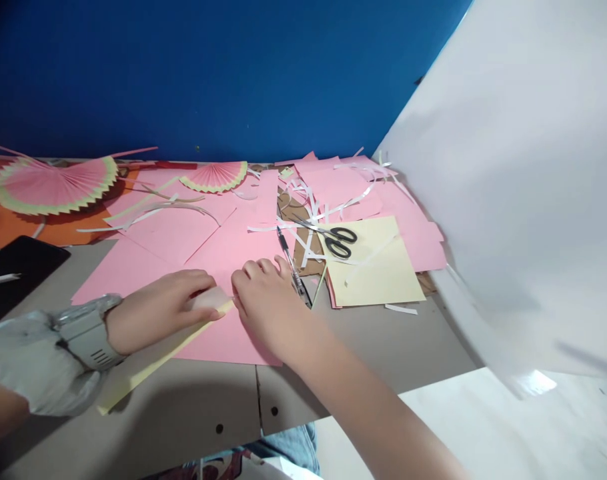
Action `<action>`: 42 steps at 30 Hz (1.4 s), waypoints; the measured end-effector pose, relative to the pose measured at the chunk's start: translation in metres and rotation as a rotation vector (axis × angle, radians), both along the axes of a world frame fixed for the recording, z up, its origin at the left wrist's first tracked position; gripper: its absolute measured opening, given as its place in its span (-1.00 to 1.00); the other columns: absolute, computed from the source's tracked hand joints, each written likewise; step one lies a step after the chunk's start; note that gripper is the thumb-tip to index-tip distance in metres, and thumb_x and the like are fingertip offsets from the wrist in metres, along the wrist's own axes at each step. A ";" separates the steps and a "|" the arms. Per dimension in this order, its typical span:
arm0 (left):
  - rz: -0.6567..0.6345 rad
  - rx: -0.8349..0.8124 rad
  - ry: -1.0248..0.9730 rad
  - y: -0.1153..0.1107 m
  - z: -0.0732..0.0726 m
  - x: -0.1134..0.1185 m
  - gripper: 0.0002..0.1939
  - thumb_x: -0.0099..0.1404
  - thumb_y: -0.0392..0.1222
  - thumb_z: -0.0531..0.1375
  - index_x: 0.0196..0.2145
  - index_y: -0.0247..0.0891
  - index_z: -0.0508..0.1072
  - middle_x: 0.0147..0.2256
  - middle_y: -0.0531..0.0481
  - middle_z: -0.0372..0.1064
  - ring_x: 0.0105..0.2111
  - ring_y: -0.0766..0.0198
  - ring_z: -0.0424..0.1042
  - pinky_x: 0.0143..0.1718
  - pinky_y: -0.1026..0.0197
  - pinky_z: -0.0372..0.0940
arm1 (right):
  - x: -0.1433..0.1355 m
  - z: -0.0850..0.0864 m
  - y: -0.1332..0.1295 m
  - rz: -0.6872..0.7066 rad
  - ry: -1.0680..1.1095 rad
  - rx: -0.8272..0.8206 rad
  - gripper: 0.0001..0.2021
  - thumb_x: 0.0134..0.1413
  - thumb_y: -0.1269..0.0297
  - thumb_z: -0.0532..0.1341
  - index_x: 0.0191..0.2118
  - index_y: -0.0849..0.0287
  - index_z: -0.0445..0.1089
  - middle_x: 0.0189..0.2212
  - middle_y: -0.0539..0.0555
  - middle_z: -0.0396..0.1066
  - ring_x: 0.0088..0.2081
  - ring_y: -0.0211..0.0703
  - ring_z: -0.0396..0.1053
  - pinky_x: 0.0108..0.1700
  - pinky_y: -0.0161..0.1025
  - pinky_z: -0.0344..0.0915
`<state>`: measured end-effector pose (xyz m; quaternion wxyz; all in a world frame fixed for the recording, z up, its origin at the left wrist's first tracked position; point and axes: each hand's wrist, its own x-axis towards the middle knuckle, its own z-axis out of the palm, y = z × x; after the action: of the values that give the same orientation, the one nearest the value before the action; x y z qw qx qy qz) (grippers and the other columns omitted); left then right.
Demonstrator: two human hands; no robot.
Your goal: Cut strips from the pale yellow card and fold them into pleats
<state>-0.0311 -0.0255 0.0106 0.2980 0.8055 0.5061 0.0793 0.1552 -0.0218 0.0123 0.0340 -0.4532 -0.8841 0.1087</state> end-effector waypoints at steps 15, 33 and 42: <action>0.117 -0.606 -0.612 -0.007 0.003 0.001 -0.65 0.37 0.05 -0.06 -0.27 -0.26 0.35 -0.34 -0.07 0.49 -0.38 0.20 0.49 -0.36 0.19 0.36 | 0.027 0.035 0.048 0.113 0.337 -0.242 -0.64 0.20 0.12 0.09 0.10 -0.04 0.19 0.11 -0.01 0.25 0.11 -0.14 0.20 0.04 -0.20 0.17; 0.260 -0.764 -0.815 -0.004 -0.013 -0.004 -0.70 0.32 0.05 0.08 -0.33 -0.26 0.37 -0.41 -0.03 0.50 -0.43 0.28 0.47 -0.42 0.31 0.34 | 0.068 0.032 0.059 -0.421 0.033 -0.097 -0.83 0.18 0.19 -0.01 -0.31 0.08 0.28 -0.35 -0.01 0.40 -0.39 -0.19 0.36 -0.43 -0.29 0.16; 0.240 -0.718 -0.739 -0.003 -0.014 -0.005 -0.70 0.35 0.01 0.04 -0.32 -0.24 0.41 -0.38 0.01 0.50 -0.40 0.29 0.45 -0.38 0.33 0.31 | 0.091 0.023 0.074 -0.725 -0.109 0.112 -0.81 0.13 0.17 0.00 -0.23 0.08 0.26 -0.30 0.04 0.41 -0.40 -0.12 0.34 -0.46 -0.25 0.11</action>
<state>-0.0358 -0.0290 -0.0036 0.7024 0.5076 0.4513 0.2132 0.2465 0.0523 0.0352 0.0479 -0.7397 -0.6710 0.0168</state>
